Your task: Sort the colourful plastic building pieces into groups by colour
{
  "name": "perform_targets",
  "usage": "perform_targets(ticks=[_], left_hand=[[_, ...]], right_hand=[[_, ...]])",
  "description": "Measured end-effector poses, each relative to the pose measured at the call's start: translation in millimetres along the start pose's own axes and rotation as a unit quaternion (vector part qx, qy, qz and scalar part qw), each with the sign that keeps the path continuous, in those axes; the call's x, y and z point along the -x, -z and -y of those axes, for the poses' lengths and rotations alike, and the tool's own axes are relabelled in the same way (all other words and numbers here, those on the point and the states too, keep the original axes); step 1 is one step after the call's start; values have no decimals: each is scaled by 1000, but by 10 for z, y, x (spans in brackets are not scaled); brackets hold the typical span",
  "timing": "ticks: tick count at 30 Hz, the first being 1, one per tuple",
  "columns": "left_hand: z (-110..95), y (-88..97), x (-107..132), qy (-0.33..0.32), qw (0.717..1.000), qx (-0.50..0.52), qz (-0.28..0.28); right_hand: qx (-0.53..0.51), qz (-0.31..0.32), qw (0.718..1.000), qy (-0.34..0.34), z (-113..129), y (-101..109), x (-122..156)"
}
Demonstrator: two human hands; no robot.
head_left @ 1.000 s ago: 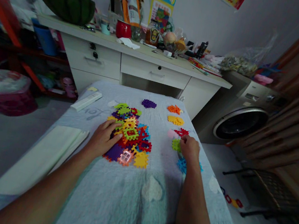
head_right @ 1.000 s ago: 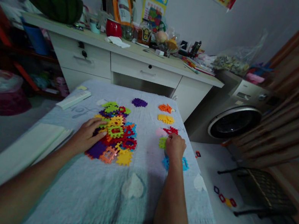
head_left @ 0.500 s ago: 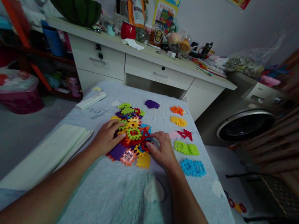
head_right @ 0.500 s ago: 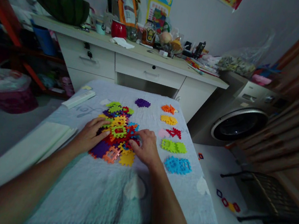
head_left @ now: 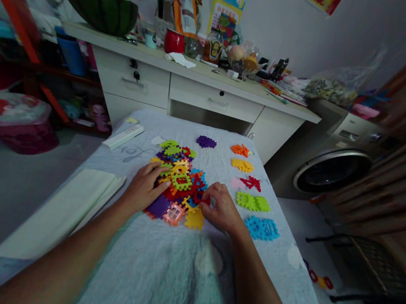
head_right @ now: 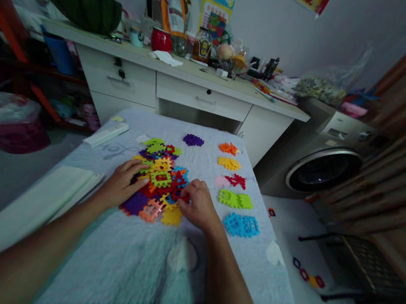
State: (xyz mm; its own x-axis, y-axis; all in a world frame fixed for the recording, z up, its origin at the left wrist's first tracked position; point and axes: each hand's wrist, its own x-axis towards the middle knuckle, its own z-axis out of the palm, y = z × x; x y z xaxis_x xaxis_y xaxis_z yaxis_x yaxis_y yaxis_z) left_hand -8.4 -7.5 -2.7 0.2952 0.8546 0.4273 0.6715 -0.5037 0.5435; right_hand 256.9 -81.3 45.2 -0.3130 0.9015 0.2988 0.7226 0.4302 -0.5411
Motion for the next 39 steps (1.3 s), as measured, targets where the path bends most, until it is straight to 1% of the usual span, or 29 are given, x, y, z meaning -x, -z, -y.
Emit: perform_targets(ticks=[3,6,8,10,12,15,17,19,23,27,31,34,39], left_hand=[[-11,7,-4,-1,1000,3,1],[-16,8,-4,-3,1000,5,2],[-14,6,-3,-3,1000,5,0],[-10,3,-4,-1,1000,4,-2],[-2,-3,-8,-1,1000,4,-4],[12,-15,-15,-6,1000,5,-6],[19,-21,-18,-9,1000,5,-6],[23,-23,-18,-7,1000,7,-5],[20,-18,-17,-9,1000,11,-2],[22,-16,-15,-10,1000,3,1],[28,-16,-12,-9,1000,-3,7],[26,-14,-12,-9,1000,-3,6],[10,-4,-17,-6,1000,3,2]], right_hand=[[-35,-5,999,-1,-17,61,0],[-79,-12,997,-15,-39,176,10],[-96,-28,995,-31,-77,257,16],[-90,-52,993,-48,-148,329,14],[-52,-83,993,-68,-255,396,-1],[52,-120,987,-95,-462,499,-51],[131,-112,977,-121,-605,569,-98],[199,-85,963,-161,-730,629,-149],[279,-50,930,-233,-900,692,-221],[308,-35,913,-265,-982,685,-230],[319,-46,905,-276,-1030,655,-206],[327,-62,900,-282,-1067,631,-178],[317,-113,898,-285,-1088,620,-120]])
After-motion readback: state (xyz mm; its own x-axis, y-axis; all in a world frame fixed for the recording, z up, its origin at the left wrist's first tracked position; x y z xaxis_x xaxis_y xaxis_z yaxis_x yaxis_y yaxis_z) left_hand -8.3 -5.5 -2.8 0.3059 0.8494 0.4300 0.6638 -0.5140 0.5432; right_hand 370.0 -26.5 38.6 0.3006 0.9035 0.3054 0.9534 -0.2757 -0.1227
